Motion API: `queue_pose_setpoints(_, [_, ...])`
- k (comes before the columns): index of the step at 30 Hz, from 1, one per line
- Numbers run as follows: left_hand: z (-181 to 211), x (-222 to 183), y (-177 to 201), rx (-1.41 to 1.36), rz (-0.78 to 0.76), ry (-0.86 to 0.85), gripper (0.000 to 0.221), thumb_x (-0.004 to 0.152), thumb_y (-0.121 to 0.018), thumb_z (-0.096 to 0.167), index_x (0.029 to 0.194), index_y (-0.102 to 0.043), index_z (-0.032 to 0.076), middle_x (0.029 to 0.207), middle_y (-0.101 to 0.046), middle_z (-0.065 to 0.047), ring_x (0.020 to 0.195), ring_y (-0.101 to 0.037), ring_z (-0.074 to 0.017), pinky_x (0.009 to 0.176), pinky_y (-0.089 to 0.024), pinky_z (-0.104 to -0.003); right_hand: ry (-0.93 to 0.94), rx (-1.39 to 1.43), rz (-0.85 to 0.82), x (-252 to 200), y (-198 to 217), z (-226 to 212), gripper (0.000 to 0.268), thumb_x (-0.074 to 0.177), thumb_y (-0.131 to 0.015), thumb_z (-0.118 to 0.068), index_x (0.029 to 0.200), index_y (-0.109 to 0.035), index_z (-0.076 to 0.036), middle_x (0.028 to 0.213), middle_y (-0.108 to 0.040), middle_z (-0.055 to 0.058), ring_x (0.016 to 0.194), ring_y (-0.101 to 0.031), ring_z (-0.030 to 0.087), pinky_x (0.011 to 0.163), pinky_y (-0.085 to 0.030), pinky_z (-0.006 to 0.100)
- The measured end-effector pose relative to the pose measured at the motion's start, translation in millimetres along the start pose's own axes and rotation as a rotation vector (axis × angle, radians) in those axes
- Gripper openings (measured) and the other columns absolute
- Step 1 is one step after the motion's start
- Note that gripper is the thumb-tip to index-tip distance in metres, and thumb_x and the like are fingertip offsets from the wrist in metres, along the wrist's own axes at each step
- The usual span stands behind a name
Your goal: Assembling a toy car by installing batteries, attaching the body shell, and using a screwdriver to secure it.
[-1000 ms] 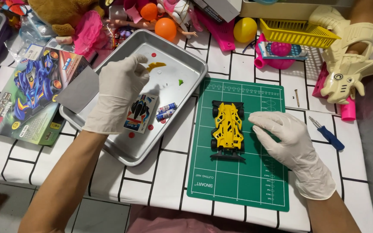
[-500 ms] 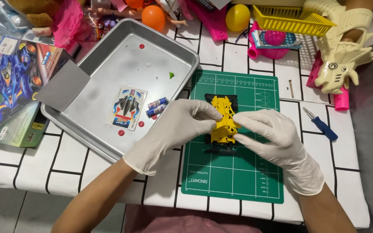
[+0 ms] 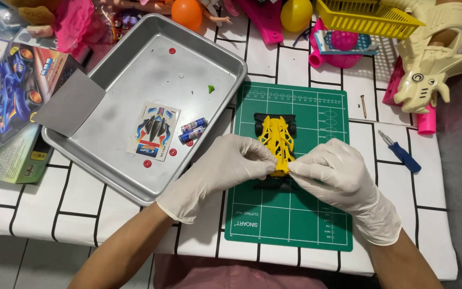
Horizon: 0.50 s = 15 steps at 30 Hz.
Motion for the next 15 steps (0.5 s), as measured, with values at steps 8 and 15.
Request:
queue_pose_setpoints(8, [-3.6, 0.3, 0.5, 0.008, -0.009, -0.035, 0.019, 0.078, -0.08, 0.02, 0.094, -0.083, 0.01, 0.084, -0.08, -0.012, 0.081, -0.077, -0.0215, 0.078, -0.062, -0.032, 0.017, -0.053, -0.049, -2.1, -4.2, -0.8, 0.012, 0.087, -0.076, 0.001, 0.083, -0.075, -0.011, 0.076, -0.069, -0.003, 0.065, -0.067, 0.021, 0.059, -0.046, 0.033])
queue_pose_setpoints(15, [-8.2, 1.2, -3.6, 0.034, -0.02, -0.052, 0.019, 0.078, -0.08, 0.019, 0.094, -0.082, 0.009, 0.085, -0.079, -0.009, 0.085, -0.074, -0.0182, 0.081, -0.061, -0.033, 0.048, -0.108, -0.074, -7.2, -8.7, -2.0, 0.012, 0.086, -0.077, 0.001, 0.084, -0.074, -0.01, 0.079, -0.071, -0.001, 0.068, -0.067, 0.021, 0.06, -0.046, 0.035])
Point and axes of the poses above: each hand's wrist, its own x-axis towards the middle knuckle, its own y-axis out of the back of the hand, z = x × y, the point moved 8 cm from there along x, towards the middle knuckle
